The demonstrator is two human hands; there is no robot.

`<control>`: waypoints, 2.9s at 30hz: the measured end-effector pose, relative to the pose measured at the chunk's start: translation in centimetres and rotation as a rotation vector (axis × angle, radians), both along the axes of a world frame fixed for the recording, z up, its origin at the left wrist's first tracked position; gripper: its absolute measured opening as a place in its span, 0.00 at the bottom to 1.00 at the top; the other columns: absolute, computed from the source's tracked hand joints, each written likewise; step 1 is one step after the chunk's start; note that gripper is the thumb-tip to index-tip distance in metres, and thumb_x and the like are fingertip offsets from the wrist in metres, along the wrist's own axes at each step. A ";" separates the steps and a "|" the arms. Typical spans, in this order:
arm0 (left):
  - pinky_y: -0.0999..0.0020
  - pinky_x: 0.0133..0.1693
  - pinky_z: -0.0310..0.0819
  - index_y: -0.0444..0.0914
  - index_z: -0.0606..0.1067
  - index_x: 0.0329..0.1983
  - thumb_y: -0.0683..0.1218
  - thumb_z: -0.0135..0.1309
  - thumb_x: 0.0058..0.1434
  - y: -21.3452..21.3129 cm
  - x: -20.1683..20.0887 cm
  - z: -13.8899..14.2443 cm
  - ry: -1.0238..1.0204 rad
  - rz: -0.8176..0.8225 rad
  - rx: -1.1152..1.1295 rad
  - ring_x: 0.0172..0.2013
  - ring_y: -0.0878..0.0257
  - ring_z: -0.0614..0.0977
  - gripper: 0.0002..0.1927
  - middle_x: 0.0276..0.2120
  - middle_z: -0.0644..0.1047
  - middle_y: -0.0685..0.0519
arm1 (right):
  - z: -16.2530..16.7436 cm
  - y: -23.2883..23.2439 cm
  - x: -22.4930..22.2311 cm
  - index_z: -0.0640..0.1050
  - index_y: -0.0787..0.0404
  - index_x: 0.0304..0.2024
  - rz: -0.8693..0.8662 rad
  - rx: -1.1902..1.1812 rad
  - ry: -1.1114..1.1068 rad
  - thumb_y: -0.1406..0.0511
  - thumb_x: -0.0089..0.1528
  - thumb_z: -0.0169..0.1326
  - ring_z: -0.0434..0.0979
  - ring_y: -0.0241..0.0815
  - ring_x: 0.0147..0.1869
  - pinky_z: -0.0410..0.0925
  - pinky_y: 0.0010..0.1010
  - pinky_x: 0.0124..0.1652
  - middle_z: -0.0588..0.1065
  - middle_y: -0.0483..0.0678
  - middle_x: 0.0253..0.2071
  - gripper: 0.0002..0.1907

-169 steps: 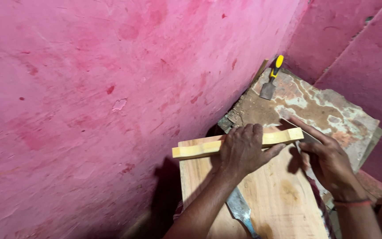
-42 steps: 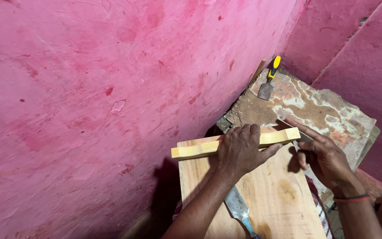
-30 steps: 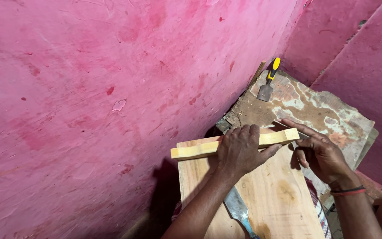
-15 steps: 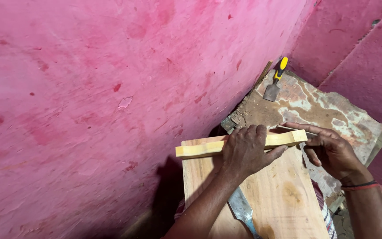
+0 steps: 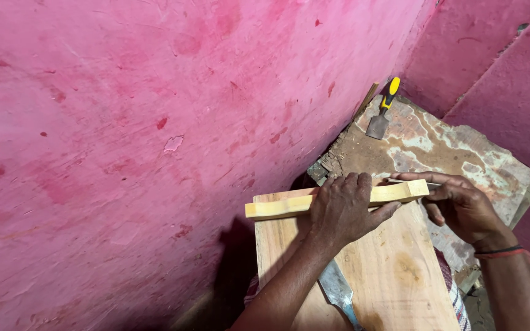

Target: The person is carving a small piece of wood using a chisel. They hold the wood steady with one hand and carefully remove thin shavings with the chisel in the other hand.

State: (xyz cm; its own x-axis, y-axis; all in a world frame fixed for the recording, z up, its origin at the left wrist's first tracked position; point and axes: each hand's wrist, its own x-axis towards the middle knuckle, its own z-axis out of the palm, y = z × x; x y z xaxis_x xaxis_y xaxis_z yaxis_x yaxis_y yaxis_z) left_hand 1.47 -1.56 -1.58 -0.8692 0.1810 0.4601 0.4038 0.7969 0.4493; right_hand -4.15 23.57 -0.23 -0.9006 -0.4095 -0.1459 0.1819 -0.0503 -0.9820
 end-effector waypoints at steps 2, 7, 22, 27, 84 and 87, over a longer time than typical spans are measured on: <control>0.48 0.42 0.78 0.33 0.75 0.43 0.70 0.59 0.56 0.1 0.0 0.0 0.032 0.009 -0.004 0.37 0.45 0.84 0.35 0.35 0.80 0.40 | 0.0 0.3 0.2 0.77 0.74 0.57 -0.075 0.025 -0.015 0.68 0.57 0.48 0.65 0.34 0.16 0.63 0.23 0.19 0.77 0.51 0.29 0.27; 0.48 0.41 0.78 0.33 0.75 0.44 0.70 0.58 0.57 -0.2 0.0 -0.1 -0.013 0.000 -0.009 0.38 0.45 0.84 0.35 0.36 0.80 0.40 | -0.2 0.5 0.1 0.79 0.74 0.51 -0.134 0.013 0.094 0.71 0.59 0.48 0.68 0.33 0.20 0.66 0.22 0.21 0.82 0.55 0.38 0.20; 0.47 0.47 0.77 0.31 0.75 0.46 0.69 0.57 0.58 0.0 -0.3 -0.4 -0.011 -0.006 -0.021 0.39 0.45 0.84 0.36 0.36 0.80 0.39 | -0.6 2.1 1.4 0.79 0.65 0.57 -0.205 0.190 0.096 0.68 0.67 0.50 0.61 0.31 0.16 0.59 0.23 0.15 0.78 0.47 0.32 0.17; 0.47 0.46 0.77 0.33 0.75 0.45 0.69 0.56 0.59 -0.3 0.1 0.0 -0.002 -0.020 0.022 0.39 0.45 0.83 0.34 0.37 0.80 0.40 | -0.2 0.9 0.5 0.80 0.67 0.58 -0.105 0.195 0.058 0.65 0.70 0.48 0.61 0.31 0.15 0.59 0.22 0.15 0.77 0.51 0.31 0.18; 0.47 0.43 0.77 0.32 0.74 0.45 0.67 0.59 0.58 -0.4 0.2 0.5 -0.060 -0.024 -0.002 0.38 0.44 0.83 0.34 0.36 0.80 0.39 | 0.8 0.9 1.1 0.78 0.68 0.60 -0.080 0.202 0.074 0.64 0.69 0.48 0.66 0.32 0.20 0.66 0.22 0.20 0.79 0.53 0.41 0.21; 0.48 0.45 0.77 0.32 0.75 0.45 0.67 0.60 0.58 -0.4 0.2 0.5 0.029 -0.009 0.003 0.39 0.45 0.83 0.34 0.36 0.80 0.39 | 1.4 1.8 1.8 0.77 0.66 0.58 -0.163 0.163 0.038 0.63 0.66 0.47 0.65 0.33 0.16 0.65 0.21 0.18 0.84 0.49 0.48 0.21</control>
